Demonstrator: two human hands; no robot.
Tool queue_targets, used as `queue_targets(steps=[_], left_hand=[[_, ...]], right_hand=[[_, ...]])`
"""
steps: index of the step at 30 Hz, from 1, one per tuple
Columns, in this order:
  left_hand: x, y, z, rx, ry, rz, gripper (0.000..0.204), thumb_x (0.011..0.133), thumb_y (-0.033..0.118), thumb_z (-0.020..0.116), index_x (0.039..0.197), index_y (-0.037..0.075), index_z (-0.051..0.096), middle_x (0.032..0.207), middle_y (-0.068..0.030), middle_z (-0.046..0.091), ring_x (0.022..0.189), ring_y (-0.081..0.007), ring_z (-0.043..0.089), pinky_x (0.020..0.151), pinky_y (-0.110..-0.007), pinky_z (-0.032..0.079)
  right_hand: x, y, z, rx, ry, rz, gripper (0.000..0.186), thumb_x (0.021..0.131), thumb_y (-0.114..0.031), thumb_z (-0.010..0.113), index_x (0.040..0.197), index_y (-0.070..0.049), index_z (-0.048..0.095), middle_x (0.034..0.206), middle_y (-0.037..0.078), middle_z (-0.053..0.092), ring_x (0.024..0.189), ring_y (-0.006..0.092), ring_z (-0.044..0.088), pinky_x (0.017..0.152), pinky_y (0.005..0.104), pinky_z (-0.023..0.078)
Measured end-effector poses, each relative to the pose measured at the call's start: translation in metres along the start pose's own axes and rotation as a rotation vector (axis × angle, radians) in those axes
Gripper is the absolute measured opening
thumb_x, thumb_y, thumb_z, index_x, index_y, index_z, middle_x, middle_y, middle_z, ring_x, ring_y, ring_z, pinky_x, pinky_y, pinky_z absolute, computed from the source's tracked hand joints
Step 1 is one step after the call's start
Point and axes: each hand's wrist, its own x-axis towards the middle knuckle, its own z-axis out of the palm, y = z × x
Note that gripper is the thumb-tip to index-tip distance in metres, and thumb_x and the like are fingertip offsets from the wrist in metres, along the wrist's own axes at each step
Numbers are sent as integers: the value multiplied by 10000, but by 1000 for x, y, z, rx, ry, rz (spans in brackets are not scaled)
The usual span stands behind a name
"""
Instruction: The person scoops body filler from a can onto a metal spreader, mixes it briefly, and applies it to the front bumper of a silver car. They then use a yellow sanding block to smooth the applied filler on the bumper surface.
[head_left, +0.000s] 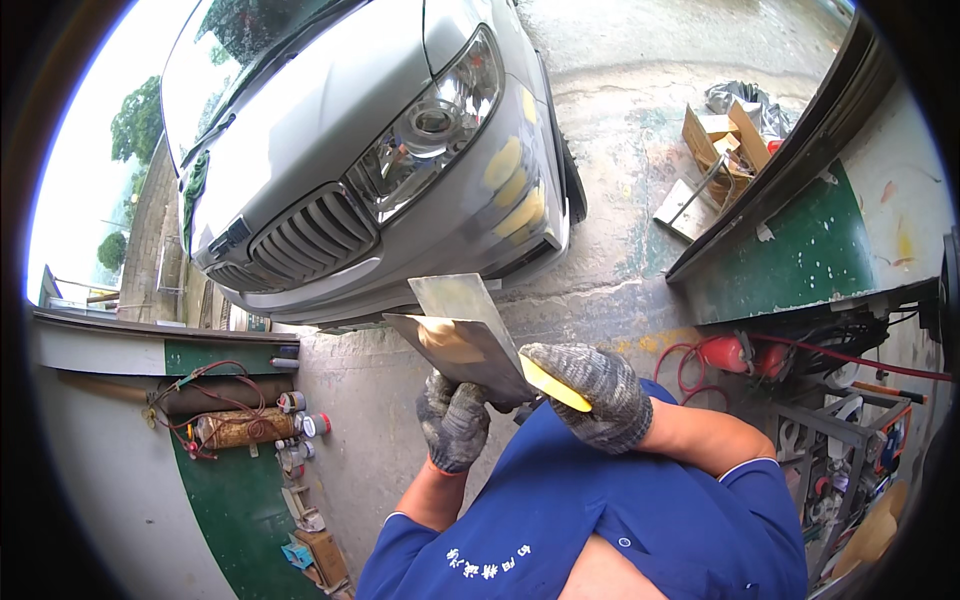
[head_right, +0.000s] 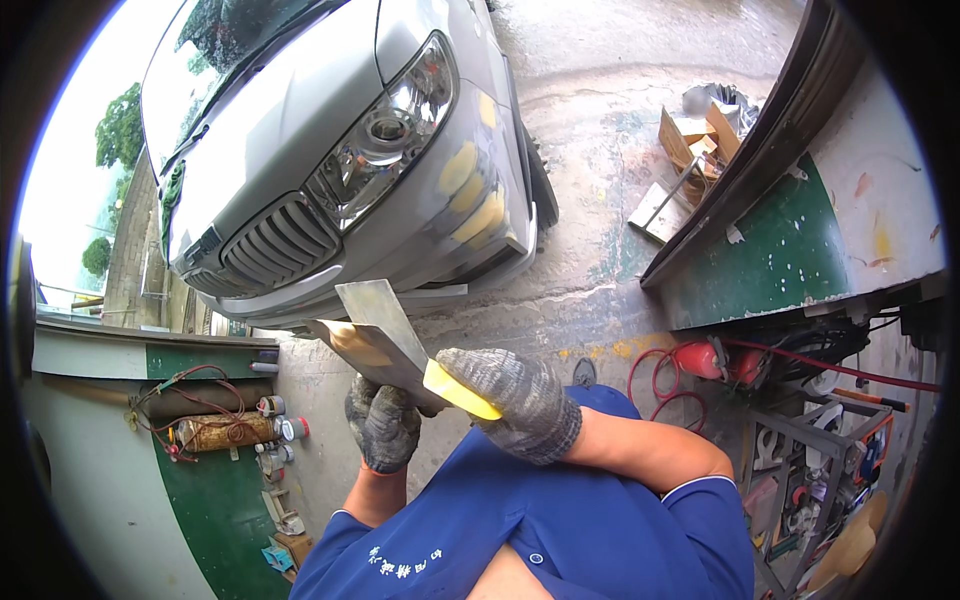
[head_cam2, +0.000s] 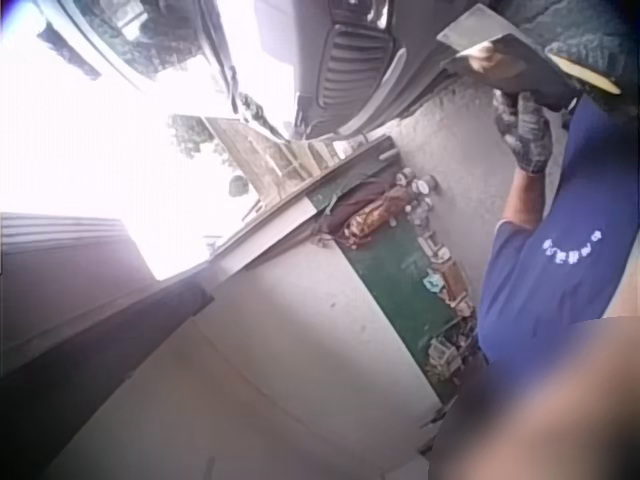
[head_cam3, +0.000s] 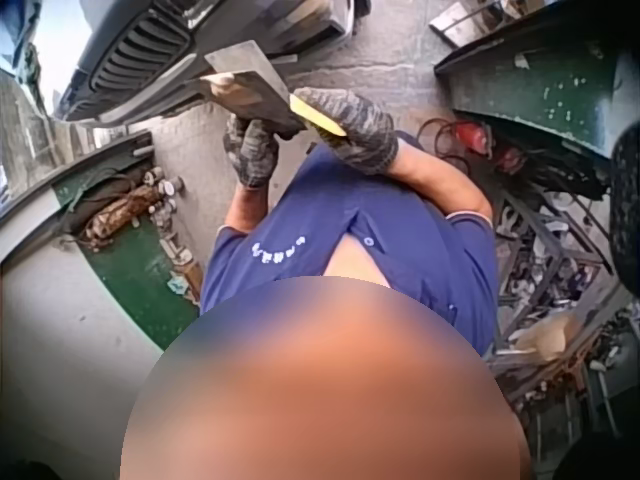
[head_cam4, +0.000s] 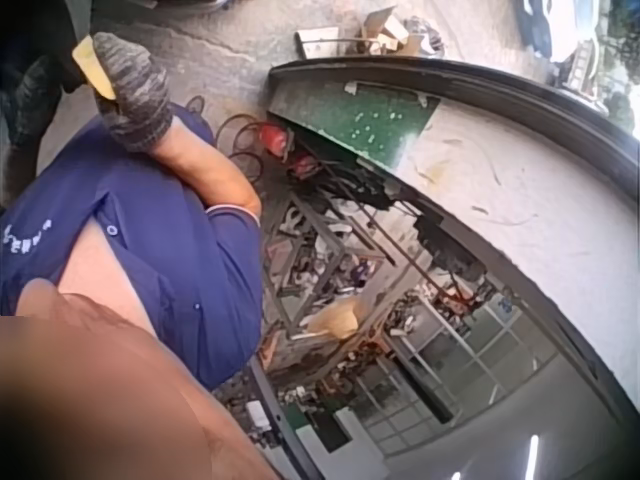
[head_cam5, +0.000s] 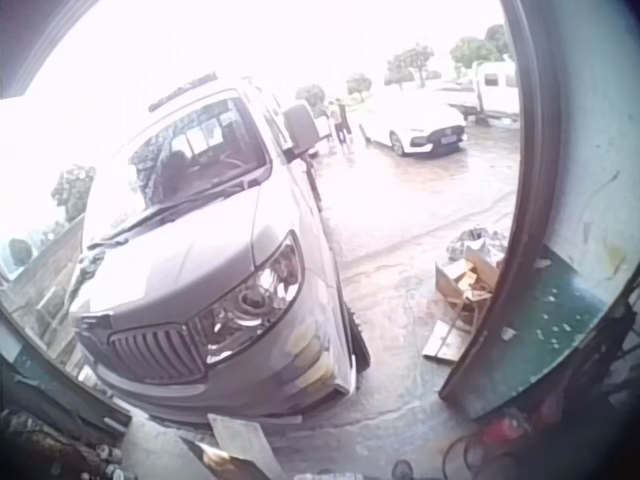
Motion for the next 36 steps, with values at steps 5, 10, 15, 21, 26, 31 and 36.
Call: queue_targets(steps=[5, 10, 15, 21, 26, 31, 36], left_hand=[[2, 3, 3, -86, -22, -29, 351, 882, 205, 651, 1130, -28, 563, 853, -97, 641, 616, -142, 591, 541, -267, 481], [3, 4, 3, -218, -97, -66, 296, 886, 58, 605, 1169, -23, 575, 962, -92, 655, 760, -147, 610, 654, -284, 507], [0, 10, 1, -171, 2, -113, 306, 854, 169, 722, 1083, 25, 581, 895, -62, 649, 698, -205, 664, 523, -298, 528], [22, 22, -17, -458, 105, 24, 223, 887, 154, 626, 1072, 46, 563, 867, -152, 648, 661, -284, 669, 525, -376, 564], [19, 17, -14, -419, -83, -133, 350, 838, 163, 666, 1112, -20, 548, 926, -185, 651, 723, -316, 682, 571, -409, 580], [18, 12, -30, -223, -277, -206, 593, 795, 213, 743, 1268, -61, 515, 1112, -192, 648, 952, -318, 678, 767, -415, 587], [16, 14, -35, -113, -330, -225, 613, 782, 252, 778, 1231, -96, 549, 1096, -170, 659, 930, -274, 672, 777, -391, 568]], right_hand=[[-2, 6, 3, -38, -49, 9, 494, 818, 22, 647, 1304, 12, 560, 1193, 192, 639, 1085, 362, 631, 928, 411, 511], [1, 11, 9, 220, -170, 241, 484, 824, -5, 653, 1301, -28, 577, 1176, 183, 651, 1055, 350, 644, 905, 397, 520], [1, 21, 11, 139, -167, 231, 448, 847, -59, 684, 1286, -69, 598, 1121, 167, 677, 970, 315, 679, 835, 370, 544], [-3, 32, -3, 697, 52, 430, 337, 826, 8, 738, 1143, -60, 644, 1132, 142, 674, 1047, 258, 665, 913, 382, 537], [17, 26, -30, 424, 8, 32, 358, 737, 1, 814, 1040, -86, 644, 1176, 132, 631, 1111, 281, 614, 963, 393, 499], [21, 25, -34, 350, 41, -56, 358, 728, 9, 808, 1025, -78, 628, 1143, 136, 619, 1116, 307, 601, 950, 405, 496], [25, 27, -30, 318, 97, -85, 370, 733, 13, 782, 1045, -61, 596, 1104, 133, 621, 1067, 307, 608, 927, 401, 497]])
